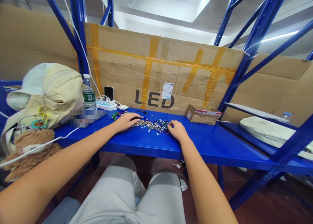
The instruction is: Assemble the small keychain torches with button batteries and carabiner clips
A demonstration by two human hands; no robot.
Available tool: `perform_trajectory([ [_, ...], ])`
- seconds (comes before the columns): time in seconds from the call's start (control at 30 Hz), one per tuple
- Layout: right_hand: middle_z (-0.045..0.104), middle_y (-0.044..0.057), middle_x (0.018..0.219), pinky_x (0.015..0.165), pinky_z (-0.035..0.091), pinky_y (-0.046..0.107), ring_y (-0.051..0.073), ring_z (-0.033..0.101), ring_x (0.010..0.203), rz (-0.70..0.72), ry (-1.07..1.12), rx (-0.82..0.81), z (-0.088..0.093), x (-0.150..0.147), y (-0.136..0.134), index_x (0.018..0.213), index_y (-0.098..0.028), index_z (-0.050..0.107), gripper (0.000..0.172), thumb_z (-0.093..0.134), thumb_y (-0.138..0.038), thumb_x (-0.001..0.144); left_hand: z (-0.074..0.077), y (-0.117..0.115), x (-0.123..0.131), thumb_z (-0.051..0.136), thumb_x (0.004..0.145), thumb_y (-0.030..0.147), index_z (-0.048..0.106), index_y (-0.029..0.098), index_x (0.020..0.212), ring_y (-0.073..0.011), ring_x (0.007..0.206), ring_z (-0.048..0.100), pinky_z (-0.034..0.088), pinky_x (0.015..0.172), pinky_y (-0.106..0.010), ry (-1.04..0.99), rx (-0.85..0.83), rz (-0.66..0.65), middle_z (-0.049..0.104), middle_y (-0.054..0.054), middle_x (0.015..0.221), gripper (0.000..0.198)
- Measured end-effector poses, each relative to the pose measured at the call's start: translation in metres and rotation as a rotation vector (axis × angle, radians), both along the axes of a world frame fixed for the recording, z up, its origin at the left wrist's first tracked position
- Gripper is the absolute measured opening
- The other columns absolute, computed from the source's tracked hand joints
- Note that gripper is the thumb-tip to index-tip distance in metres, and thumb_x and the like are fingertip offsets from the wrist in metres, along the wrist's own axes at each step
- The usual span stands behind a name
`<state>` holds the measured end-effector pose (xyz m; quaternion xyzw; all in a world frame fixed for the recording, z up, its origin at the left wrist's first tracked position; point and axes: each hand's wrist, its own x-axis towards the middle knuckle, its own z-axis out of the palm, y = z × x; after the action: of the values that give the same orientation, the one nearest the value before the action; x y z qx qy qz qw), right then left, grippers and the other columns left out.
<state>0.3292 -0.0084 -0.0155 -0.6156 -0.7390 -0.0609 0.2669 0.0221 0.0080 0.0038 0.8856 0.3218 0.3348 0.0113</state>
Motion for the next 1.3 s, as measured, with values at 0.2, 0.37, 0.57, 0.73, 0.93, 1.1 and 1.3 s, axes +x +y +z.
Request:
perform_trajectory([
  [0.2, 0.061, 0.006, 0.105, 0.079, 0.036, 0.033, 0.023, 0.049, 0.099, -0.001, -0.213, -0.014, 0.000, -0.016, -0.009, 0.086, -0.023, 0.067, 0.016, 0.052, -0.026, 0.079, -0.001, 0.000, 0.000, 0.043, 0.087, 0.039, 0.062, 0.018, 0.105, -0.0218, 0.099, 0.059, 0.043, 0.088, -0.033, 0.031, -0.005, 0.004, 0.066, -0.007, 0.106, 0.033],
  [0.37, 0.061, 0.009, 0.102, 0.074, 0.037, 0.032, 0.023, 0.051, 0.095, -0.048, -0.271, -0.025, -0.001, -0.017, -0.006, 0.087, -0.019, 0.065, 0.019, 0.047, -0.025, 0.085, 0.001, -0.004, 0.001, 0.043, 0.087, 0.038, 0.062, 0.018, 0.105, -0.0216, 0.098, 0.060, 0.043, 0.088, -0.033, 0.040, -0.028, -0.017, 0.067, -0.006, 0.104, 0.033],
  [0.57, 0.060, 0.010, 0.090, 0.077, 0.039, 0.033, 0.021, 0.052, 0.088, 0.026, 0.004, 0.077, -0.002, -0.016, 0.000, 0.075, -0.016, 0.058, 0.013, 0.047, -0.018, 0.083, 0.000, -0.004, 0.002, 0.045, 0.087, 0.037, 0.062, 0.018, 0.104, -0.0214, 0.097, 0.060, 0.044, 0.087, -0.033, 0.016, -0.043, -0.026, 0.067, -0.006, 0.103, 0.031],
  [0.73, 0.056, 0.001, 0.069, 0.063, 0.044, 0.028, 0.014, 0.053, 0.066, 0.356, 0.927, -0.129, 0.008, -0.041, -0.006, 0.081, -0.019, 0.055, 0.022, 0.054, -0.041, 0.080, -0.001, -0.009, 0.014, 0.043, 0.088, 0.034, 0.058, 0.016, 0.104, -0.0217, 0.100, 0.057, 0.043, 0.090, -0.035, -0.034, 0.009, -0.043, 0.063, -0.009, 0.106, 0.028],
  [0.93, 0.055, -0.003, 0.062, 0.055, 0.047, 0.018, 0.006, 0.052, 0.056, 0.637, 1.489, -0.581, 0.016, -0.096, -0.009, 0.076, -0.016, 0.058, 0.021, 0.074, -0.026, 0.067, 0.002, -0.012, 0.027, 0.041, 0.089, 0.030, 0.050, 0.013, 0.110, -0.0209, 0.101, 0.055, 0.042, 0.090, -0.034, -0.221, 0.000, -0.029, 0.059, -0.012, 0.107, 0.029],
  [1.1, 0.057, -0.002, 0.063, 0.057, 0.051, 0.015, 0.005, 0.054, 0.054, 0.576, 1.581, -0.654, 0.018, -0.116, 0.002, 0.075, -0.016, 0.057, 0.007, 0.064, -0.014, 0.077, 0.002, -0.005, 0.015, 0.052, 0.084, 0.039, 0.050, 0.015, 0.113, -0.0192, 0.085, 0.057, 0.045, 0.078, -0.032, -0.181, -0.057, -0.073, 0.061, -0.009, 0.101, 0.038],
  [1.3, 0.053, -0.002, 0.061, 0.046, 0.044, 0.017, 0.005, 0.047, 0.047, 0.591, 1.368, -0.725, 0.017, -0.119, -0.002, 0.077, -0.015, 0.054, 0.010, 0.057, -0.024, 0.082, 0.002, -0.002, 0.010, 0.045, 0.087, 0.030, 0.062, 0.018, 0.087, -0.0177, 0.090, 0.054, 0.040, 0.082, -0.029, -0.074, 0.067, -0.159, 0.062, -0.005, 0.089, 0.021],
])
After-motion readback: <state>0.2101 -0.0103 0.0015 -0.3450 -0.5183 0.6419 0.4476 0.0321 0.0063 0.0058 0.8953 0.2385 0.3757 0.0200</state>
